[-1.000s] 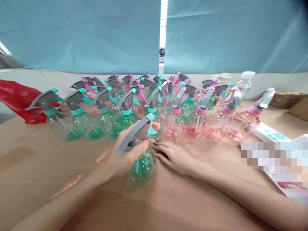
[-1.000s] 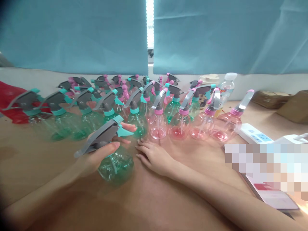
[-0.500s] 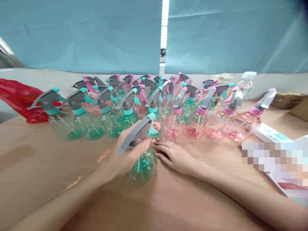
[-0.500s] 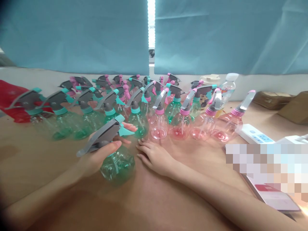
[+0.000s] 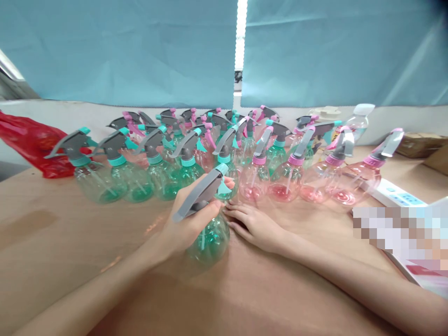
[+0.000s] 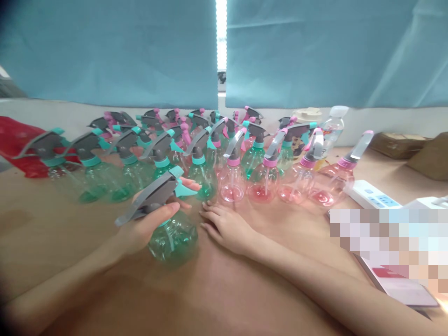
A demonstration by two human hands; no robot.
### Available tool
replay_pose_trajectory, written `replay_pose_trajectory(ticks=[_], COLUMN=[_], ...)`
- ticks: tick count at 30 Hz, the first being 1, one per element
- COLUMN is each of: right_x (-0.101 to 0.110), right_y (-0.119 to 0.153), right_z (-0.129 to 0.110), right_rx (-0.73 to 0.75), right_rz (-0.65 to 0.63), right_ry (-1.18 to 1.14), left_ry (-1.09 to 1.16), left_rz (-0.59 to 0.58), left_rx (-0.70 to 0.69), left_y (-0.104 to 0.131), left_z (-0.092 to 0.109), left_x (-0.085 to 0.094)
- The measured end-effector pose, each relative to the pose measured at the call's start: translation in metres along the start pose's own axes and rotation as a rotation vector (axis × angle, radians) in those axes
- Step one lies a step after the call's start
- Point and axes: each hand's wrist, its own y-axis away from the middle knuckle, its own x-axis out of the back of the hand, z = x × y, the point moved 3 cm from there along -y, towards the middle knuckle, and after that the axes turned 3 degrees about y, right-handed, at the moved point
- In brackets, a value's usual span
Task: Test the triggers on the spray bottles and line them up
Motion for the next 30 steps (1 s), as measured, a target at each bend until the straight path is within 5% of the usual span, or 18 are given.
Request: replay_pose_trajectory(ticks=[30], right_x=[0.0006], right_y=[0.0004], right_z=[-0.002], right_rx=[-0.018], right_rz=[-0.012], right_ry=[0.023], left_ry=[0.003], left_rz=[0.136], left_rx=[-0.098], left_y=[0.0027], left_z=[-0.006], left_x=[-0.0023])
